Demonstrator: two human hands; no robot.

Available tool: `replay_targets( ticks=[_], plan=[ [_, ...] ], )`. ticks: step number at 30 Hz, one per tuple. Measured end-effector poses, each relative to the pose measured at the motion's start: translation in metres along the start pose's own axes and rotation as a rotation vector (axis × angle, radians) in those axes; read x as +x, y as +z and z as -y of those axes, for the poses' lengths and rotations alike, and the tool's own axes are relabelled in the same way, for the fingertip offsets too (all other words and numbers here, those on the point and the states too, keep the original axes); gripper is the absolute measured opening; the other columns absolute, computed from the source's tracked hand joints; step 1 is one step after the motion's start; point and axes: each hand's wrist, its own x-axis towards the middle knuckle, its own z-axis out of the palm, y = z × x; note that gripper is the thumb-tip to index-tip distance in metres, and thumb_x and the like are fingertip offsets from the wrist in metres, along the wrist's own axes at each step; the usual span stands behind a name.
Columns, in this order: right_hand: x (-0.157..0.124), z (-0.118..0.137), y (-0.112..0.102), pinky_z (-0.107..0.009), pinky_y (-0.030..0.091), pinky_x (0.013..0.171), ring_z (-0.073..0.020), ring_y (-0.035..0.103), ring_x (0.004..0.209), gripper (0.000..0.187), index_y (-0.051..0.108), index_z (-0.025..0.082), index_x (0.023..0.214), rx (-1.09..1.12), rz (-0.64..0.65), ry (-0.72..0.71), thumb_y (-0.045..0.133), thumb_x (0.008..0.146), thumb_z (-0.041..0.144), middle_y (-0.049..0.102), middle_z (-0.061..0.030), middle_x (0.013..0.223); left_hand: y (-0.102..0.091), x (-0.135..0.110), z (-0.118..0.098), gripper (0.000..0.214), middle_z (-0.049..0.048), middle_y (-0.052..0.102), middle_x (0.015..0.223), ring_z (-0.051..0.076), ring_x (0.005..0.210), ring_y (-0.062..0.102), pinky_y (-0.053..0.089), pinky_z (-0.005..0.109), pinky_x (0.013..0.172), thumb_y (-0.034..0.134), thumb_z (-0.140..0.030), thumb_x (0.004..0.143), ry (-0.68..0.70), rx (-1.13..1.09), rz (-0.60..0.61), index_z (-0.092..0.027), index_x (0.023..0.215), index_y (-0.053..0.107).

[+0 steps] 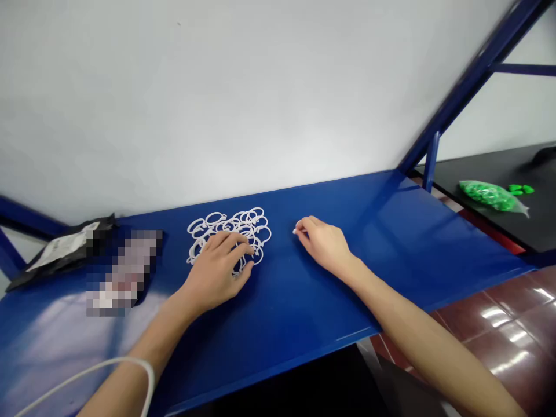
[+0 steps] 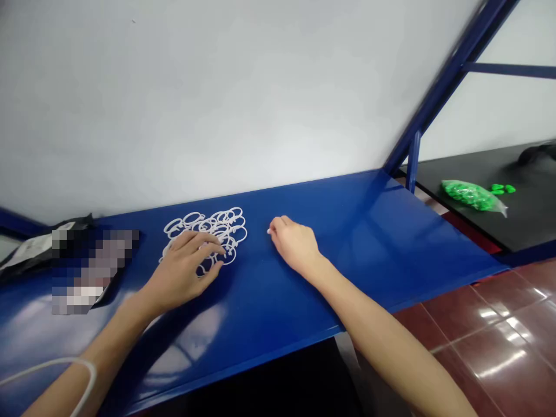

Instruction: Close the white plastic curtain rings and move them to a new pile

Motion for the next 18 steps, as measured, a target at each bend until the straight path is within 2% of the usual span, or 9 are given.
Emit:
replay_targets(
  ticks=[3, 6, 9, 12, 15, 18],
  plan=[
    [0.006, -0.018, -0.007, -0.03, 0.043, 0.06, -0.0234, 0.07, 0.081, 0.012, 0.066, 0.019, 0.1, -0.125, 0.03, 0.172, 0.054, 0.101, 0.024, 0.073, -0.009, 0.101, 0.003, -0.003, -0.001, 0.012, 0.009, 0.067, 0.114, 0.03, 0.109, 0.055, 0.048, 0.05, 0.095, 0.064, -0.028, 0.09, 0.03, 0.029, 0.065, -0.022, 0.099, 0.069],
    [0.008, -0.028, -0.013, -0.032, 0.046, 0.062, -0.0248, 0.07, 0.08, 0.012, 0.066, 0.018, 0.102, -0.202, 0.03, 0.295, 0.056, 0.099, 0.025, 0.071, -0.0126, 0.104, 0.008, -0.004, -0.004, 0.007, 0.0076, 0.066, 0.113, 0.029, 0.107, 0.055, 0.047, 0.049, 0.095, 0.062, -0.023, 0.091, 0.052, 0.038, 0.09, -0.023, 0.091, 0.068],
    [0.006, -0.027, -0.016, -0.033, 0.048, 0.062, -0.0245, 0.07, 0.079, 0.015, 0.067, 0.017, 0.106, -0.194, -0.051, 0.304, 0.058, 0.099, 0.028, 0.069, -0.0138, 0.108, 0.01, -0.002, -0.01, 0.011, 0.0073, 0.068, 0.109, 0.027, 0.104, 0.056, 0.046, 0.047, 0.093, 0.058, -0.017, 0.092, 0.073, 0.006, 0.062, -0.022, 0.086, 0.066],
    [0.0, -0.011, -0.016, -0.032, 0.051, 0.064, -0.02, 0.068, 0.078, 0.017, 0.066, 0.019, 0.11, 0.006, -0.099, 0.06, 0.058, 0.099, 0.03, 0.068, -0.0104, 0.113, 0.009, 0.001, -0.019, 0.012, 0.0061, 0.071, 0.101, 0.025, 0.1, 0.057, 0.046, 0.043, 0.091, 0.056, -0.013, 0.092, 0.045, -0.077, -0.017, -0.021, 0.088, 0.064],
    [-0.01, 0.012, -0.01, -0.031, 0.055, 0.07, -0.0148, 0.067, 0.077, 0.025, 0.062, 0.022, 0.12, 0.26, -0.06, -0.253, 0.059, 0.098, 0.032, 0.063, -0.0098, 0.126, 0.008, 0.004, -0.025, 0.013, 0.0034, 0.07, 0.088, 0.021, 0.091, 0.057, 0.047, 0.039, 0.085, 0.053, -0.011, 0.092, -0.002, -0.194, -0.075, -0.021, 0.086, 0.059],
    [-0.018, 0.031, -0.002, -0.033, 0.057, 0.075, -0.0178, 0.068, 0.091, 0.025, 0.061, 0.023, 0.12, 0.38, -0.013, -0.429, 0.059, 0.098, 0.033, 0.062, -0.01, 0.13, 0.005, 0.004, -0.031, 0.011, 0.001, 0.065, 0.081, 0.018, 0.085, 0.056, 0.049, 0.032, 0.076, 0.052, -0.015, 0.094, -0.042, -0.32, -0.091, -0.022, 0.086, 0.057]
  ],
)
